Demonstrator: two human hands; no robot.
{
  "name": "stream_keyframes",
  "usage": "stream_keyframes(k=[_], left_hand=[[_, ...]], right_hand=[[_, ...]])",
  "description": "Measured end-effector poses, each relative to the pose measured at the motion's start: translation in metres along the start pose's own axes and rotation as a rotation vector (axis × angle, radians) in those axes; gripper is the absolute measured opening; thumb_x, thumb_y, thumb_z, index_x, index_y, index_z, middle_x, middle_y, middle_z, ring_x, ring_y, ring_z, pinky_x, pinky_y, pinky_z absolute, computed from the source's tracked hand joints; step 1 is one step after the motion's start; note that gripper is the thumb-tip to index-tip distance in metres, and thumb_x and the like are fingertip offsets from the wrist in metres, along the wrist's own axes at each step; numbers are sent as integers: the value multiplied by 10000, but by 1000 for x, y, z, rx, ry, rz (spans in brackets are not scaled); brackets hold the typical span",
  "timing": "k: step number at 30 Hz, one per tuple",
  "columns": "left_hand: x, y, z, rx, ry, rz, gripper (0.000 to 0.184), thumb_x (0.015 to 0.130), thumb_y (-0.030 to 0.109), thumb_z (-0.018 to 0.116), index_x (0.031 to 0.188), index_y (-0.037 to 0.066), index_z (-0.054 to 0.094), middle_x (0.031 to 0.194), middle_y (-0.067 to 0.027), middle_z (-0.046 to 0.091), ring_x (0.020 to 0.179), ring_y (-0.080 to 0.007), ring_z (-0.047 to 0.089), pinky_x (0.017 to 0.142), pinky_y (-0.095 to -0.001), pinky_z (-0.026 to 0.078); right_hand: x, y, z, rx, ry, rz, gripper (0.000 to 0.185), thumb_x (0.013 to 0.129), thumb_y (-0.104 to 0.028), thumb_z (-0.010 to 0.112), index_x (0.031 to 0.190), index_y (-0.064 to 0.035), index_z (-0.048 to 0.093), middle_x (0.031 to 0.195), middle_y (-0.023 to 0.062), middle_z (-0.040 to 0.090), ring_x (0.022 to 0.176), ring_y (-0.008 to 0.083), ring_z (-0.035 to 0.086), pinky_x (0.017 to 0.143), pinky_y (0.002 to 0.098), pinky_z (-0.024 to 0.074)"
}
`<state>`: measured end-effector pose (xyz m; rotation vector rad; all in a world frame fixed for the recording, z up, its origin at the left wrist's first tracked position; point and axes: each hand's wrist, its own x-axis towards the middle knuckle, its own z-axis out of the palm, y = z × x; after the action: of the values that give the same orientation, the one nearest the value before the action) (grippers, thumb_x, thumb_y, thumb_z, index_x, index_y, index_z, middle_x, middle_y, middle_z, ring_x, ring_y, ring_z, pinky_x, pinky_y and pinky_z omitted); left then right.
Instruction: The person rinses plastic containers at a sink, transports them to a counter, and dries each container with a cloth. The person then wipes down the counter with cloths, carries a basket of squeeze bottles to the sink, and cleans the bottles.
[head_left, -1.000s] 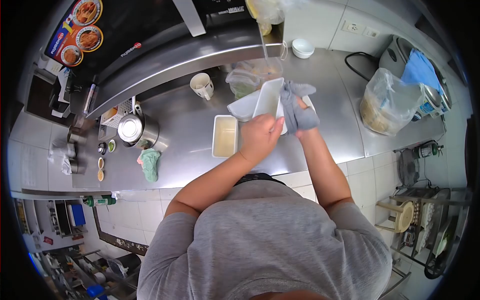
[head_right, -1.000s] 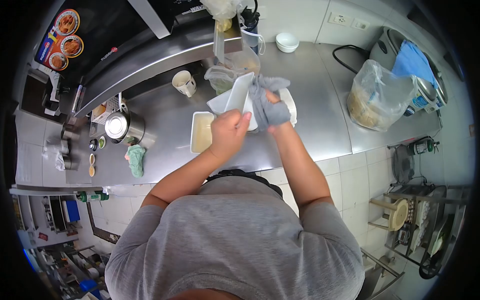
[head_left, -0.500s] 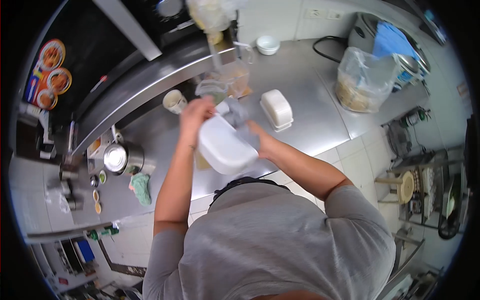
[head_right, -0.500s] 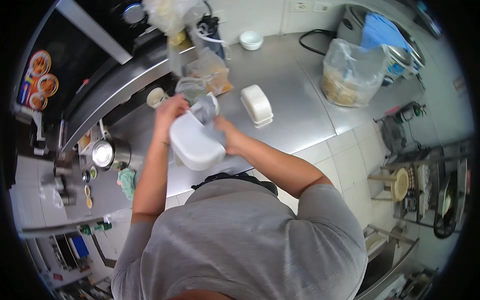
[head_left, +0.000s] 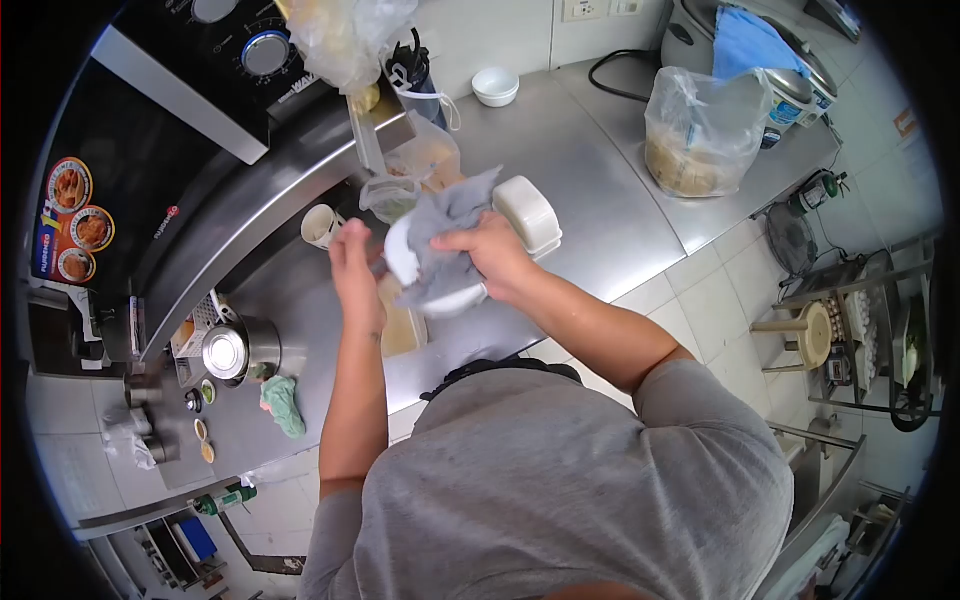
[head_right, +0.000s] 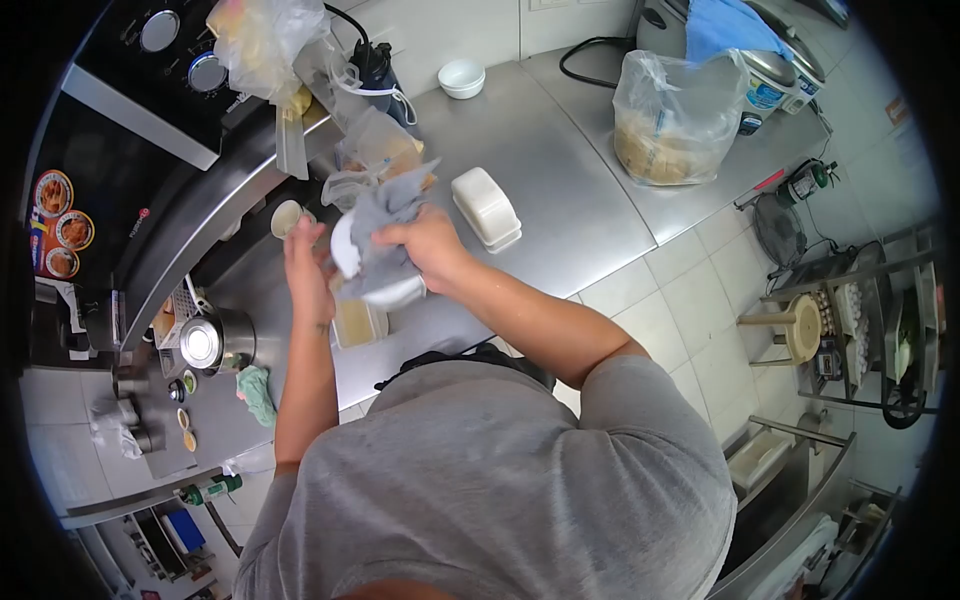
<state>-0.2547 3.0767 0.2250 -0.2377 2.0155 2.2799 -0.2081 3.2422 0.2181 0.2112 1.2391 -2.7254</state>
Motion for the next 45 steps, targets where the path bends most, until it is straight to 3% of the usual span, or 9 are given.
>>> stream_keyframes(k=[3, 5, 9, 14, 21, 26, 33, 40, 45], left_hand=[[-19, -22, 12, -113, -396, -106, 566, 903, 410, 522, 1326, 89, 328, 1293, -96, 425, 1137, -196, 476, 898, -350, 419], [-33, -11, 23, -8, -326, 7, 584, 905, 435, 512, 1329, 69, 345, 1268, -97, 458, 1121, -199, 487, 951, -338, 378], [-14, 5, 15, -70, -361, -62, 536, 890, 343, 576, 1305, 44, 413, 1196, -89, 526, 1063, -173, 516, 910, -313, 409], [0, -1, 6, -55, -489, -123, 505, 871, 311, 605, 1294, 72, 467, 1167, -59, 550, 1029, -151, 532, 868, -280, 427], [-13, -3, -24, -205, -373, -142, 570, 901, 352, 549, 1368, 108, 331, 1223, -52, 512, 1116, -151, 503, 894, -297, 440], [-23, -10, -77, -325, -302, 55, 746, 810, 53, 608, 1415, 108, 175, 1346, -123, 365, 1197, -266, 438, 1000, -404, 376], [-49, -58, -90, 227, 170, 534, 831, 703, 64, 730, 1348, 50, 207, 1230, -143, 381, 1106, -255, 475, 946, -372, 414], [-73, -133, -99, 750, 248, 504, 957, 607, 282, 828, 1316, 18, 242, 1311, -228, 286, 1245, -355, 310, 1049, -428, 248], [-62, -83, -99, 1042, -2, 799, 603, 644, 241, 778, 1159, 112, 491, 1425, -185, 264, 1321, -392, 233, 1067, -545, 134]], right_hand=[[-1, 9, 5, 63, -8, -48, 504, 764, -178, 701, 1166, 43, 491, 1059, 120, 594, 936, 200, 597, 817, 326, 493], [-6, 13, 12, 96, -135, 78, 537, 775, -227, 706, 1189, 34, 486, 1087, 113, 579, 996, 187, 565, 851, 318, 463], [-9, 14, 1, -833, -508, -135, 647, 691, -204, 743, 1236, 6, 463, 1168, 123, 540, 1062, 182, 507, 905, 304, 408], [-15, 29, 3, -922, -359, -120, 594, 644, -164, 758, 1169, 0, 533, 1046, 97, 597, 955, 173, 543, 826, 292, 439], [-19, -7, 5, -797, -64, -103, 437, 723, -158, 736, 1094, 5, 573, 980, 64, 611, 877, 149, 569, 779, 267, 452], [-18, -23, -18, -390, 7, -184, 446, 751, -196, 725, 1109, 19, 570, 998, 78, 616, 894, 156, 582, 792, 287, 456], [-10, -6, -30, -375, 124, -196, 425, 767, -200, 719, 1094, 25, 569, 1006, 79, 614, 913, 144, 575, 815, 287, 450], [55, 9, -22, -1588, -87, -326, 603, 638, -329, 751, 1065, 42, 540, 1074, 211, 597, 1016, 329, 569, 848, 384, 457], [139, 49, -17, -1823, -362, -116, 702, 607, -384, 754, 1112, 45, 520, 1142, 223, 560, 1048, 351, 547, 869, 395, 444]])
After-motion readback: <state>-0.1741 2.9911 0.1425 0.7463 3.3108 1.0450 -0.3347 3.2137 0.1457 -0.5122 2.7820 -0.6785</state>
